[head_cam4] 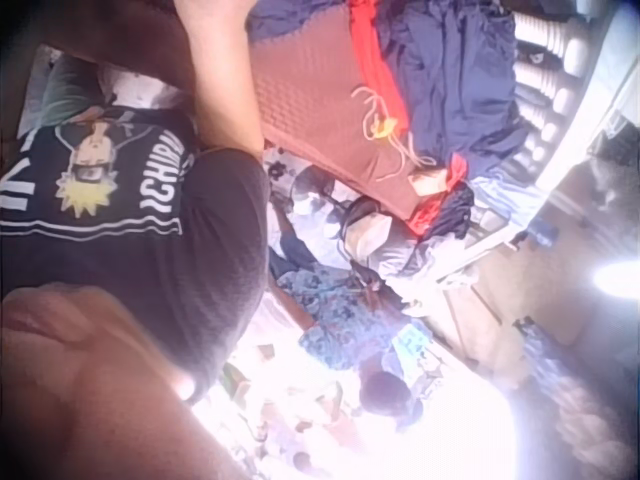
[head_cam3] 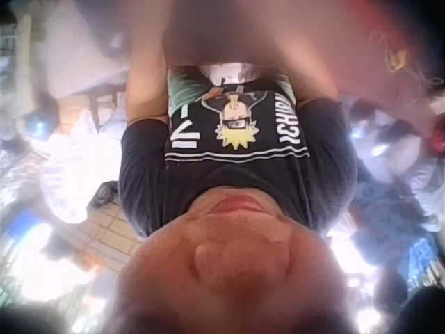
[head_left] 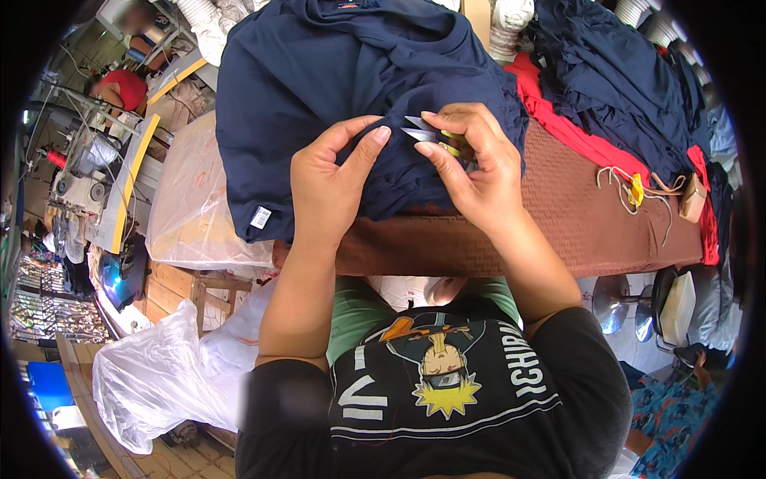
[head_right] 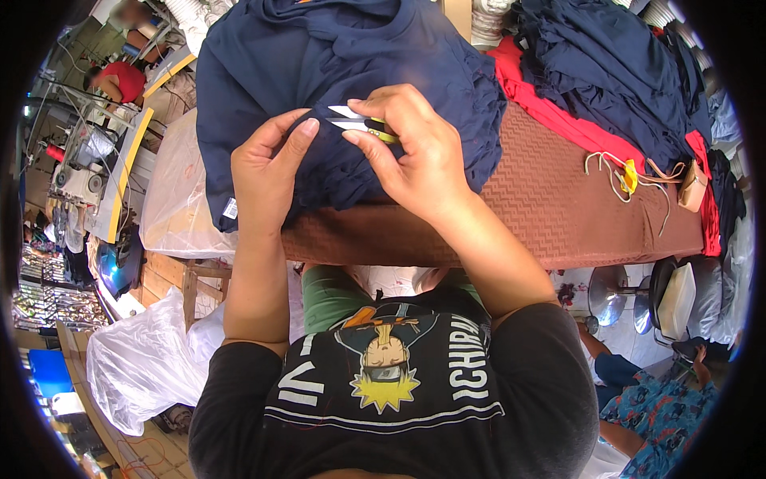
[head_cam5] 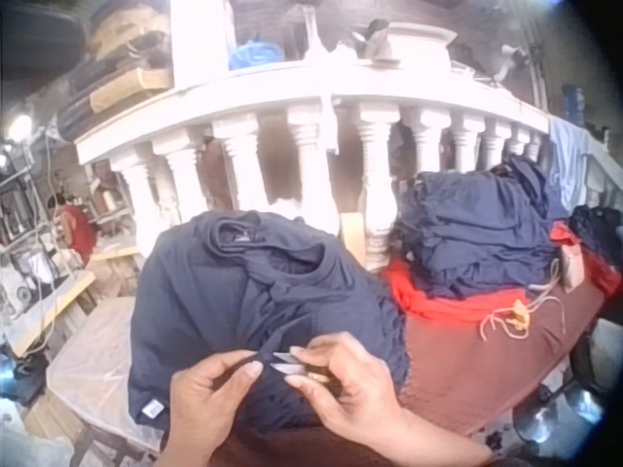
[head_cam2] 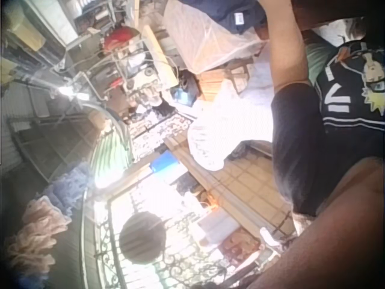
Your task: The person trims loose threads from a stack of dark blue shirts using a pair of snips, handling the shirts one at a time and placing the finished items into a large plastic bag on the floor.
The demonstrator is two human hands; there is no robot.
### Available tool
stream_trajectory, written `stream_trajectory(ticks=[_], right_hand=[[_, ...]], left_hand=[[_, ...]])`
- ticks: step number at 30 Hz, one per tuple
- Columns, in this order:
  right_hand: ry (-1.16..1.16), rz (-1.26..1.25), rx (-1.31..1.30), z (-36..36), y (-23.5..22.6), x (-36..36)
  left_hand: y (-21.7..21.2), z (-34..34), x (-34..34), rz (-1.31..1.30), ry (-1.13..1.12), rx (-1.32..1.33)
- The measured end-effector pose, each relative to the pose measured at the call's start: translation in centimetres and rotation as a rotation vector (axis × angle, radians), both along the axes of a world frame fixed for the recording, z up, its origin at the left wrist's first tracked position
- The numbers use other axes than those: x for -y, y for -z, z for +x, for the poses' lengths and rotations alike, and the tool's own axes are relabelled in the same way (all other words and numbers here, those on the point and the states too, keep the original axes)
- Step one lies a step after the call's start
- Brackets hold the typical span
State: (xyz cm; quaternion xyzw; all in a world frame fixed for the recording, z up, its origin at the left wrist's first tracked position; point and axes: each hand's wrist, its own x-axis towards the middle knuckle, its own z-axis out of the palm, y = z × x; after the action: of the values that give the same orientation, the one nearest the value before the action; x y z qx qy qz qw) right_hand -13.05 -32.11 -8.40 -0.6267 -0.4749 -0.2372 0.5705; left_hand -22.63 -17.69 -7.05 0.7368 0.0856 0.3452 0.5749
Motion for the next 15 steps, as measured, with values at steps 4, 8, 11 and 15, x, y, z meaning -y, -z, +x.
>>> stream_trajectory(ticks=[4,8,11,15], right_hand=[[0.047,-0.021,0.092,0.2,-0.1,-0.4],[0.071,-0.049,0.137,0.2,-0.5,-0.5],[0.086,-0.026,0.157,0.7,-0.5,-0.6],[-0.012,0.083,0.001,1.1,-0.4,-0.4]], left_hand=[[-0.1,-0.2,0.1,0.042,0.003,-0.012],[0.0,-0.2,0.2,0.121,-0.005,0.021],[0.1,-0.1,0.1,0.128,0.008,0.022],[0.4,0.1,-0.6,-0.263,0.182,0.045]])
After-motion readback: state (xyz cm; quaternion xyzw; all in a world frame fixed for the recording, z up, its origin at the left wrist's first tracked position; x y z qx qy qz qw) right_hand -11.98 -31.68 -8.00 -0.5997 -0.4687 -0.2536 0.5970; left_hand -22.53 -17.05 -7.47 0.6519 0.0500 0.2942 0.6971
